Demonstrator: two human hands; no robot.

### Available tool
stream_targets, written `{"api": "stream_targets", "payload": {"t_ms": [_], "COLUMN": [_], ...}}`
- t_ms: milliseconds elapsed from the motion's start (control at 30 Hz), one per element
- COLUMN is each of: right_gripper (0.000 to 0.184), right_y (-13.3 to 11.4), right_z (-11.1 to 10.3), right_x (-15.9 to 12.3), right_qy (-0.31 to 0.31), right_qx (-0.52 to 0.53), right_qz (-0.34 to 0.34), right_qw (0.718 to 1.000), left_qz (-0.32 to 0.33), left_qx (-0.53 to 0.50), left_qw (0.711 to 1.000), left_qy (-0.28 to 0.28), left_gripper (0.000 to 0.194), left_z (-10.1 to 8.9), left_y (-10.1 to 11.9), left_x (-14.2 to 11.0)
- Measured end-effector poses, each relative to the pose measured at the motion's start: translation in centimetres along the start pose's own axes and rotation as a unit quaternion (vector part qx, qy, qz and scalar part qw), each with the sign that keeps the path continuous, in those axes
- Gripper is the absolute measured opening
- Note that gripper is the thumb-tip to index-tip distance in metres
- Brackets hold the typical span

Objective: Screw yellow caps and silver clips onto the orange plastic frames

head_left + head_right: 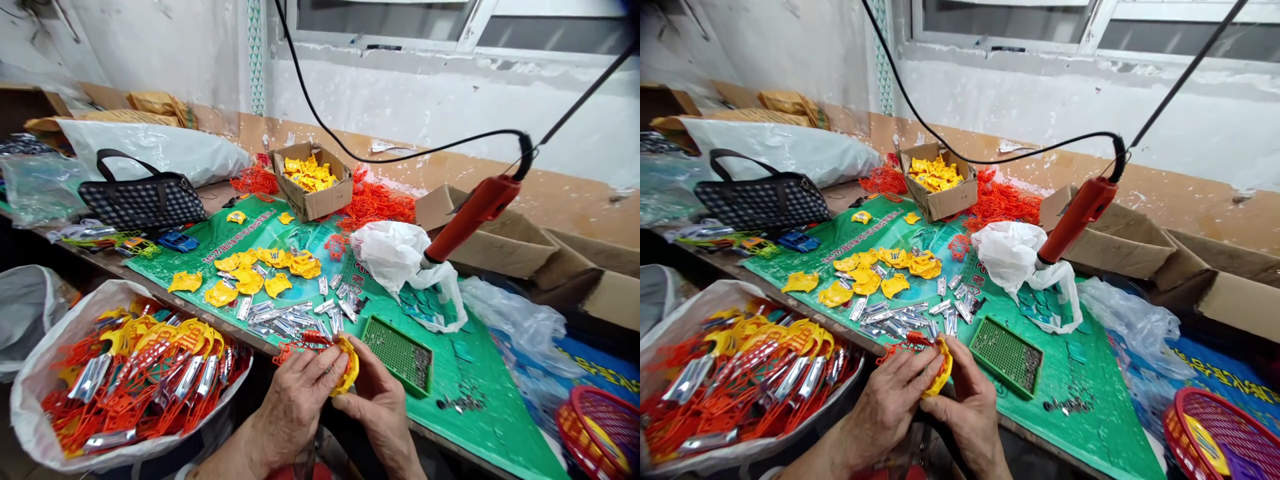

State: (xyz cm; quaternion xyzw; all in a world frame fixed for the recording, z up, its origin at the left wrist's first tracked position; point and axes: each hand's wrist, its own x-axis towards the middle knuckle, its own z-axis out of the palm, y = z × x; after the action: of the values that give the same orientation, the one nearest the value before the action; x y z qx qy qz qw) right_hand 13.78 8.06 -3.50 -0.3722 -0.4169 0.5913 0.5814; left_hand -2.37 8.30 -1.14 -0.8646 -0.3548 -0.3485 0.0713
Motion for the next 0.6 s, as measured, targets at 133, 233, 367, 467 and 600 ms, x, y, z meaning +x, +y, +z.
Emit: {"api": "stream_targets", "payload": {"t_ms": [133, 233, 367, 467, 600], "right_gripper": [0.069, 0.069, 0.068, 0.067, 0.067], "right_y": [0.26, 0.44, 0.63, 0.68, 0.46], "right_z": [0.07, 0.02, -0.33, -0.57, -0.39], "right_x": [-0.25, -0.50, -0.74, -0.81, -0.85], "right_qy": [0.016, 0.020, 0.005, -0.005, -0.016], "right_qx": [-0.054, -0.107, -0.156, -0.173, -0.197], "right_qz": [-0.035, -0.059, -0.093, -0.112, -0.132], "right_qw": [0.998, 0.992, 0.983, 0.978, 0.971], "left_qz": [-0.010, -0.014, -0.008, -0.003, 0.004], "left_qx": [-0.022, -0.037, -0.036, -0.029, -0.034], "left_qw": [1.000, 0.999, 0.999, 1.000, 0.999], "left_qy": [-0.003, 0.002, 0.009, 0.011, 0.018], "left_gripper": [0.040, 0.043, 0.049, 0.052, 0.054], "left_z": [0.20, 0.18, -0.06, -0.23, -0.28], "left_y": [0.02, 0.03, 0.01, -0.07, -0.24], "left_x": [-0.31, -0.53, -0.66, -0.77, -0.85]}}
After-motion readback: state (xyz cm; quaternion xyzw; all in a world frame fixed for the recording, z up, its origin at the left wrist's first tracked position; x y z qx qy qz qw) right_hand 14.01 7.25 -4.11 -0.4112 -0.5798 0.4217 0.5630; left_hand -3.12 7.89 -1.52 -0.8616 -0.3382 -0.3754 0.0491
